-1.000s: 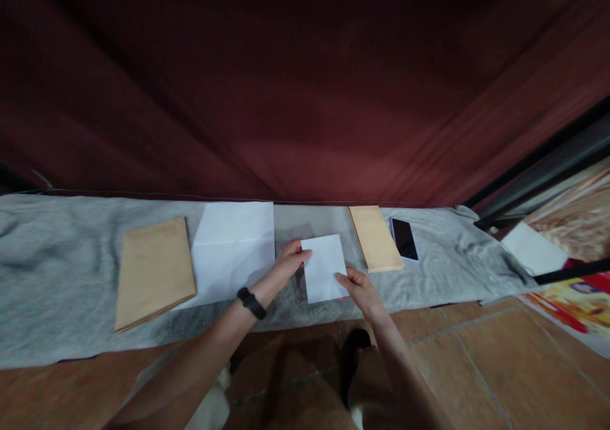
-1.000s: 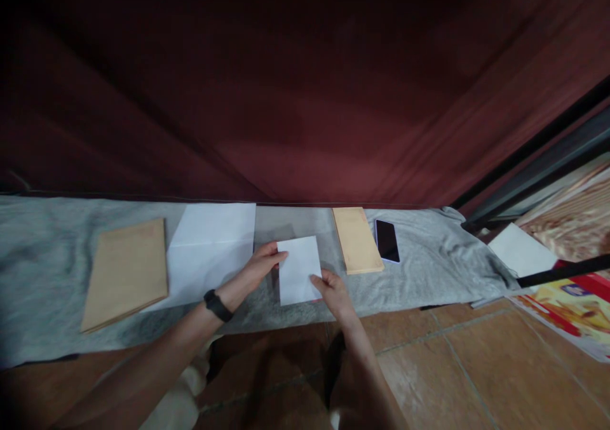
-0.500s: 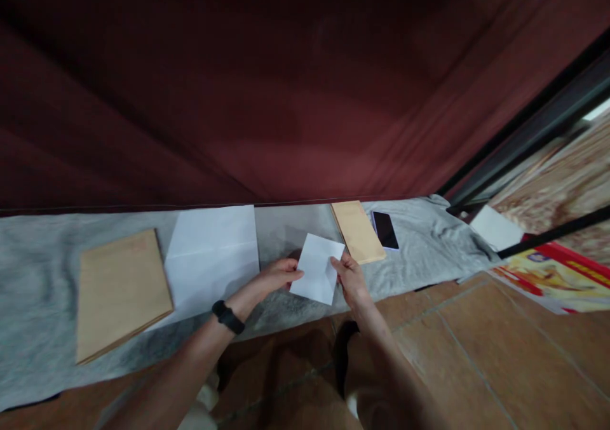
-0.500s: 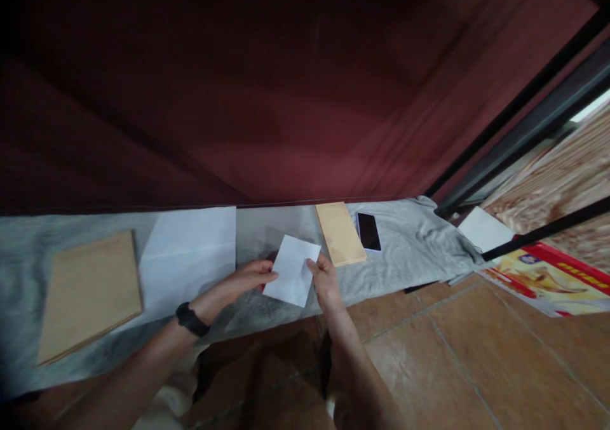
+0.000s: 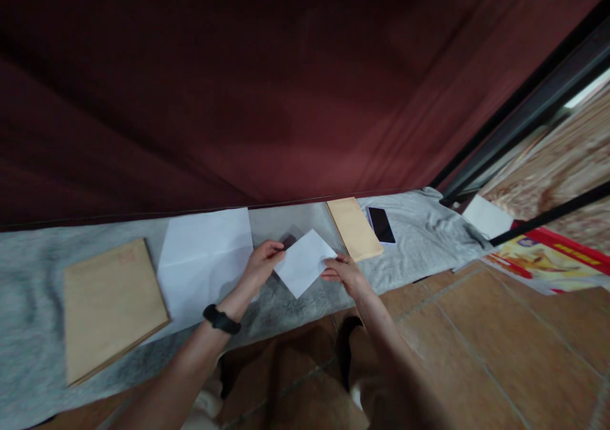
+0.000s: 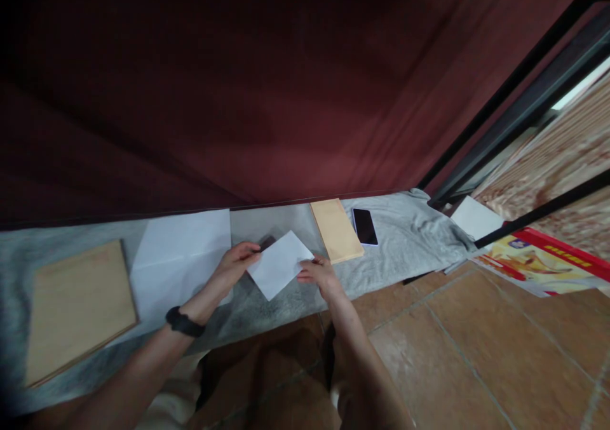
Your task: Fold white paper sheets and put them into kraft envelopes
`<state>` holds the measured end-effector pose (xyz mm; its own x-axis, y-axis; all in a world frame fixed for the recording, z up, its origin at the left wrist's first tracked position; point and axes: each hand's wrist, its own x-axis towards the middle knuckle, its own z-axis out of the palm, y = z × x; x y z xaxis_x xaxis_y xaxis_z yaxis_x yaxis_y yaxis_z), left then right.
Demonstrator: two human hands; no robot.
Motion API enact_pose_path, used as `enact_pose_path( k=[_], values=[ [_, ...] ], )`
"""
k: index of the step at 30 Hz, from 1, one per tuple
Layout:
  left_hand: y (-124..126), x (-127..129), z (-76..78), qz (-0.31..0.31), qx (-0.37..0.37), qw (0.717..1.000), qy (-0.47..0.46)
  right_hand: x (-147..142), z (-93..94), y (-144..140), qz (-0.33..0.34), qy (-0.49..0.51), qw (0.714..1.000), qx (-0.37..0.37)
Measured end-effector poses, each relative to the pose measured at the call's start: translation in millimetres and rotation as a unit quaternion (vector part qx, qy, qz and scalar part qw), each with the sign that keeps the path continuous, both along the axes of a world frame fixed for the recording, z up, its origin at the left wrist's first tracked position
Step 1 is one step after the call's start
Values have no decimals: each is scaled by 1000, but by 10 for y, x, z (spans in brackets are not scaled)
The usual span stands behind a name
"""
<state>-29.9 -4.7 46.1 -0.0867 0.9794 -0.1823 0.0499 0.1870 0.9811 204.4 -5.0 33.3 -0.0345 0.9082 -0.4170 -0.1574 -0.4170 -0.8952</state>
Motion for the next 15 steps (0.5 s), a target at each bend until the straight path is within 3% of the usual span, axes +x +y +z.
enact_pose_path(
  k=[6, 10, 12, 15],
  values=[
    [26, -26, -67, -23, -61, 998, -27, -30, -80, 6, -42, 22, 999, 3],
    [90, -28, -156, -52, -29, 997, 45, 18, -99, 15, -16, -118, 992, 40],
    [126, -28, -188, -70, -29, 995, 61, 43, -91, 6, -26, -232, 966, 110],
    [156, -20, -214, -104, -26, 990, 91, 1, -82, -28, -15, -403, 876, 265]
  ],
)
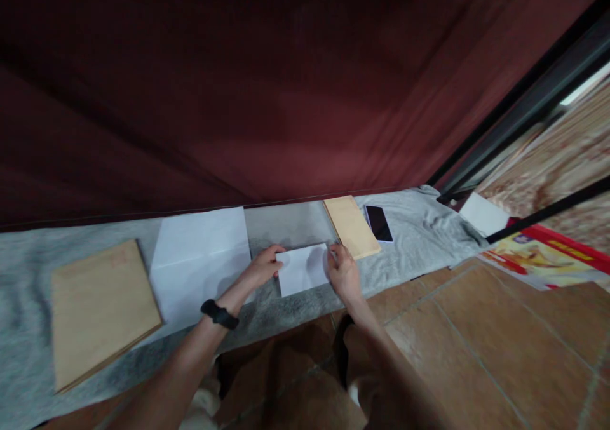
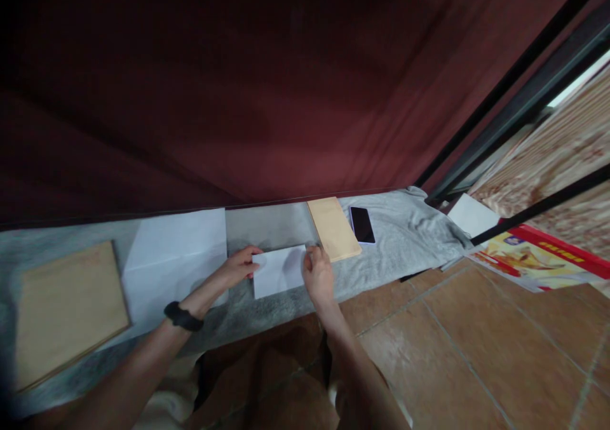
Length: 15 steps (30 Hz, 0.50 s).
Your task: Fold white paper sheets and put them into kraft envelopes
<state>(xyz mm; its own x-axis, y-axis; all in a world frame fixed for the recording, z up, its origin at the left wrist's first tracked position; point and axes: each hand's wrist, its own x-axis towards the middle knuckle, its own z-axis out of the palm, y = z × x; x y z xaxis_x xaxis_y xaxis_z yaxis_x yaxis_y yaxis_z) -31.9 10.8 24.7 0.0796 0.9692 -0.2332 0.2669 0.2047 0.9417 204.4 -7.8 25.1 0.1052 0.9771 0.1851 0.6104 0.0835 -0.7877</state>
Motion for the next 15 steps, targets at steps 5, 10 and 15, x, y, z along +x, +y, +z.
enact_pose_path(
  k=[5, 10, 15],
  values=[
    [24, 16, 11, -5, 39, 996, 78, -299, -77, -98, 158, -164, 970, 86],
    [-36, 137, 25, 45, 100, 979, 174, -499, -188, -196, 214, -277, 935, 60],
    [-325, 495, -88, -6, 256, 909, 328, -490, -235, -231, 221, -322, 918, 63]
  ],
)
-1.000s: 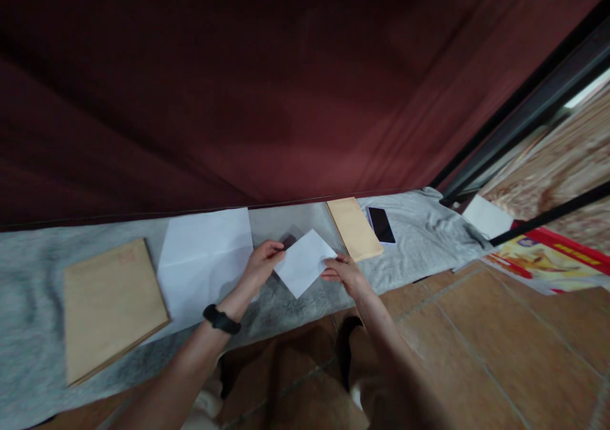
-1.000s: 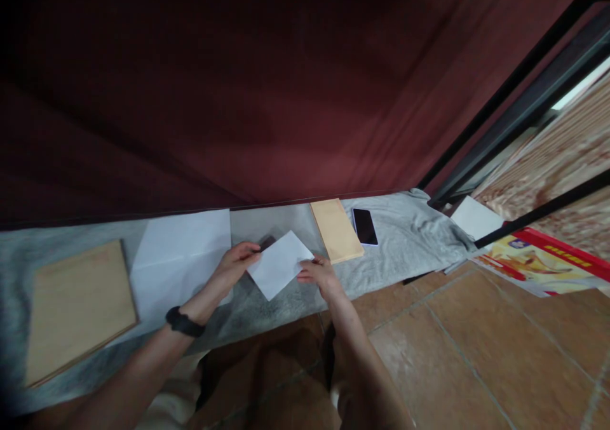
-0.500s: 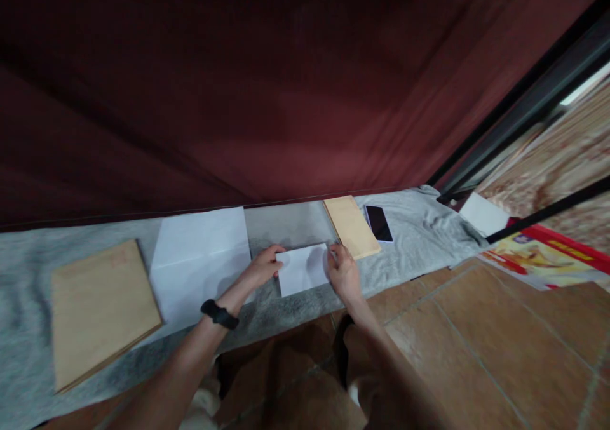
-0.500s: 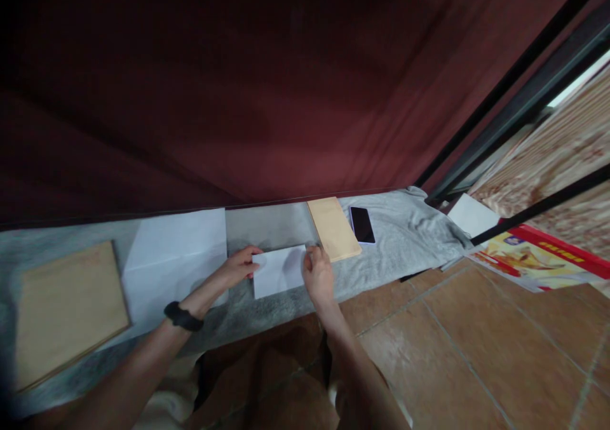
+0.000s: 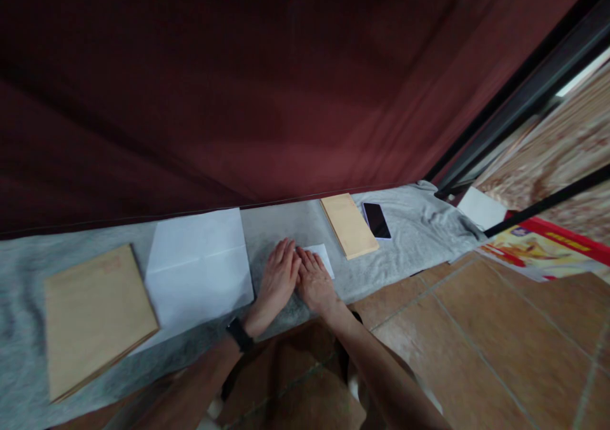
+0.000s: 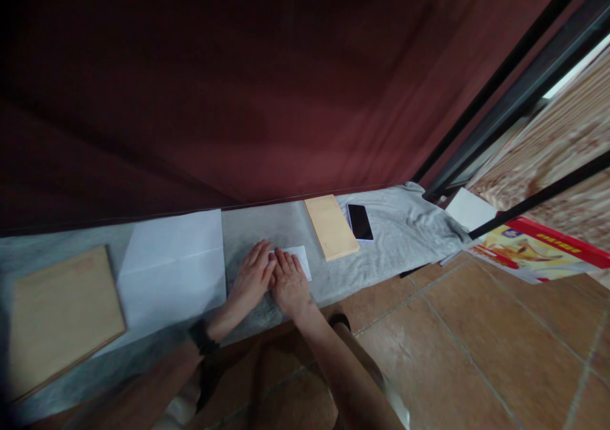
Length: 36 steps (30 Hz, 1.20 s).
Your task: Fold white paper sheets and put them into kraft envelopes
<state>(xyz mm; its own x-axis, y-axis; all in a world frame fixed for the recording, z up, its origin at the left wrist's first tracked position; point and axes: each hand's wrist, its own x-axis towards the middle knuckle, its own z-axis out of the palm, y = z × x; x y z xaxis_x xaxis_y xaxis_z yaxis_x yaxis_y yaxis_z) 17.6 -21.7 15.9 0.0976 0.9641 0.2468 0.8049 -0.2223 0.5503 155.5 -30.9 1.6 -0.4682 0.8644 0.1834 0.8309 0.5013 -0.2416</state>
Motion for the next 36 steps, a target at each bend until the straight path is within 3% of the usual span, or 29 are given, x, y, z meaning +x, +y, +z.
enact_pose_path(
  k=[4, 8, 16, 21, 26, 31, 36],
  values=[
    [-186, 157, -143, -20, -5, 996, 82, 38, -17, 4, 16, -16, 1000, 6],
    [-220, 86, -228, 0, 5, 993, 115, 82, -45, 43, -19, -9, 1000, 3],
    [-284, -56, -246, 6, 19, 990, 137, 318, -140, 48, -92, 31, 995, 34],
    [-298, -66, -251, 9, 23, 990, 139, 460, -26, -14, -154, 29, 987, 46],
    [-291, -53, -266, 19, 35, 986, 162, 501, 161, 51, -240, 57, 969, -28],
    [-299, -45, -246, 25, 31, 982, 182, 565, 186, 206, -290, 162, 933, -137],
    [-235, -47, -110, 19, 20, 994, 107, 603, 272, 322, -242, 320, 894, -198]
  ],
)
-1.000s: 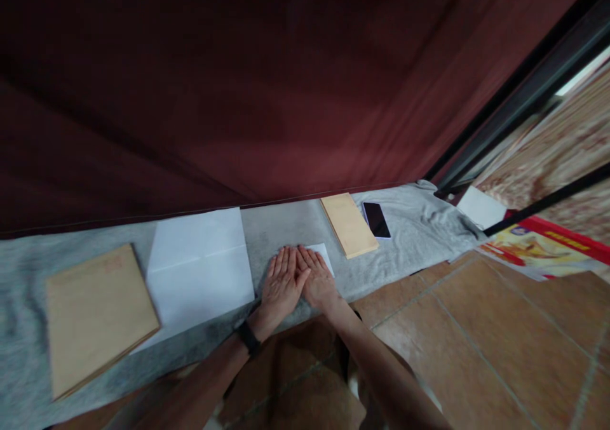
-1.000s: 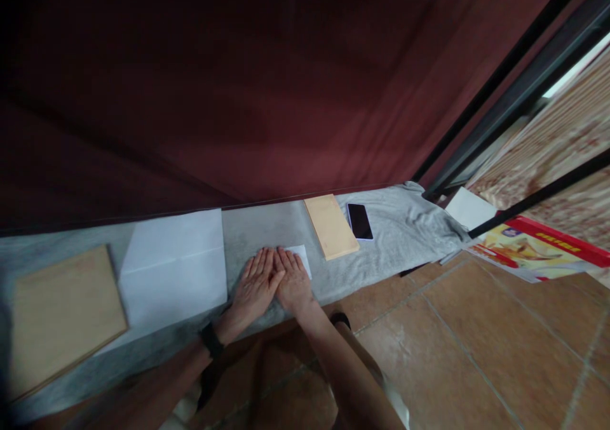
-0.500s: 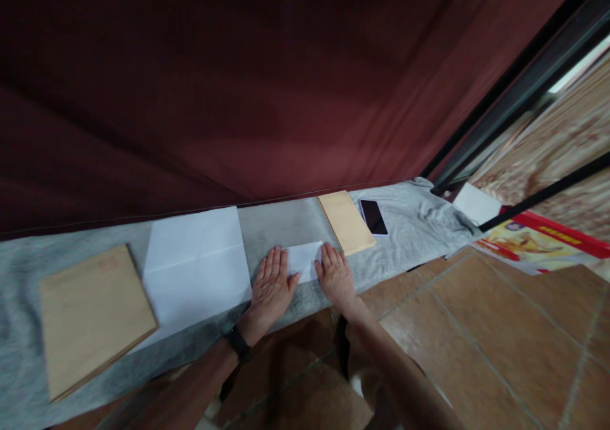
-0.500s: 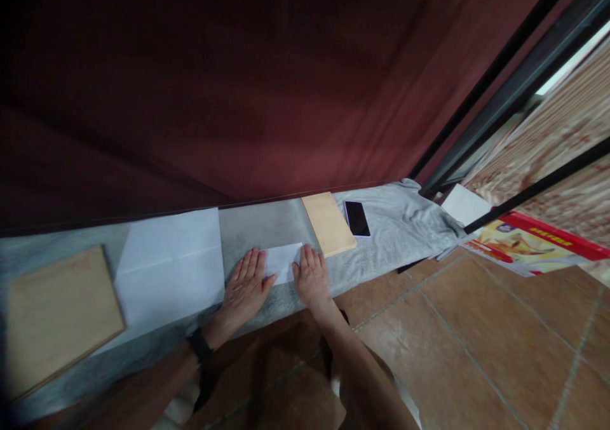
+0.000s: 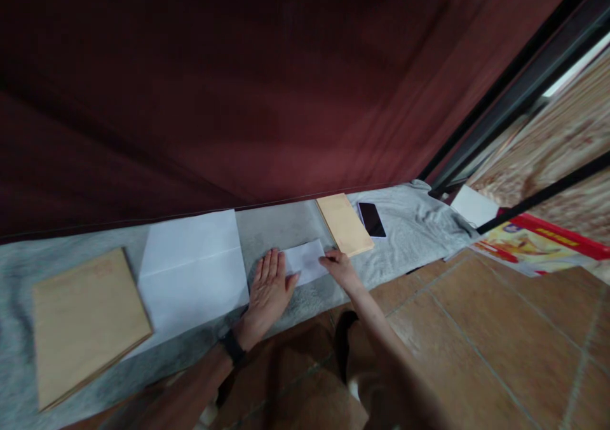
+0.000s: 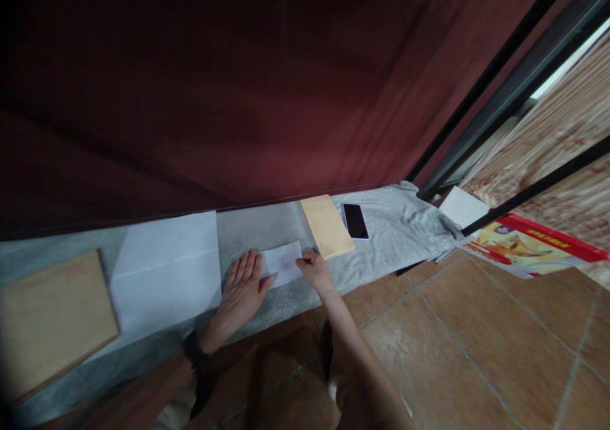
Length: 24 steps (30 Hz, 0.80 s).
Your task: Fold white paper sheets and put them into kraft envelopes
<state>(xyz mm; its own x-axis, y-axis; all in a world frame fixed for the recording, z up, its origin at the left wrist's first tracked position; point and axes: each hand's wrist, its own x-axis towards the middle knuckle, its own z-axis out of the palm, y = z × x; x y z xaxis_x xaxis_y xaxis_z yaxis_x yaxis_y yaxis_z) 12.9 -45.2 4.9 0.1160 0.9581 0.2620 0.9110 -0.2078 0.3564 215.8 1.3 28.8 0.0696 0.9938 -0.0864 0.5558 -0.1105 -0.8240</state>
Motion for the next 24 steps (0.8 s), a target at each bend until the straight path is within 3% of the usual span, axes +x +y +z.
enact_pose_path(
  k=[2, 4, 5, 7, 10, 11, 13, 15, 17, 21, 24],
  values=[
    [55, 17, 111, -16, -8, 995, -97, -23, 131, -13, -12, 26, 999, 43],
    [109, 56, 239, -34, -39, 968, -246, -71, 290, -77, -42, 53, 986, 154],
    [131, 83, 303, -42, -67, 939, -334, -106, 364, -125, -45, 34, 976, 211],
    [160, 142, 418, -51, -125, 848, -512, -194, 466, -238, -14, -62, 947, 316],
    [169, 210, 537, -46, -172, 707, -684, -358, 471, -406, 106, -225, 890, 382],
    [166, 219, 558, -34, -177, 679, -712, -411, 444, -452, 142, -257, 875, 386],
    [155, 211, 568, -1, -187, 649, -738, -496, 383, -522, 194, -278, 859, 383],
    [149, 172, 529, 35, -194, 647, -736, -535, 342, -558, 226, -256, 866, 365],
    [162, 116, 450, 58, -195, 687, -697, -528, 324, -550, 227, -206, 891, 335],
    [283, 3, 259, 81, -170, 780, -596, -457, 236, -413, 162, -111, 944, 266],
    [414, -54, 166, 106, -152, 819, -543, -445, 66, -298, 156, -124, 951, 236]
  ],
)
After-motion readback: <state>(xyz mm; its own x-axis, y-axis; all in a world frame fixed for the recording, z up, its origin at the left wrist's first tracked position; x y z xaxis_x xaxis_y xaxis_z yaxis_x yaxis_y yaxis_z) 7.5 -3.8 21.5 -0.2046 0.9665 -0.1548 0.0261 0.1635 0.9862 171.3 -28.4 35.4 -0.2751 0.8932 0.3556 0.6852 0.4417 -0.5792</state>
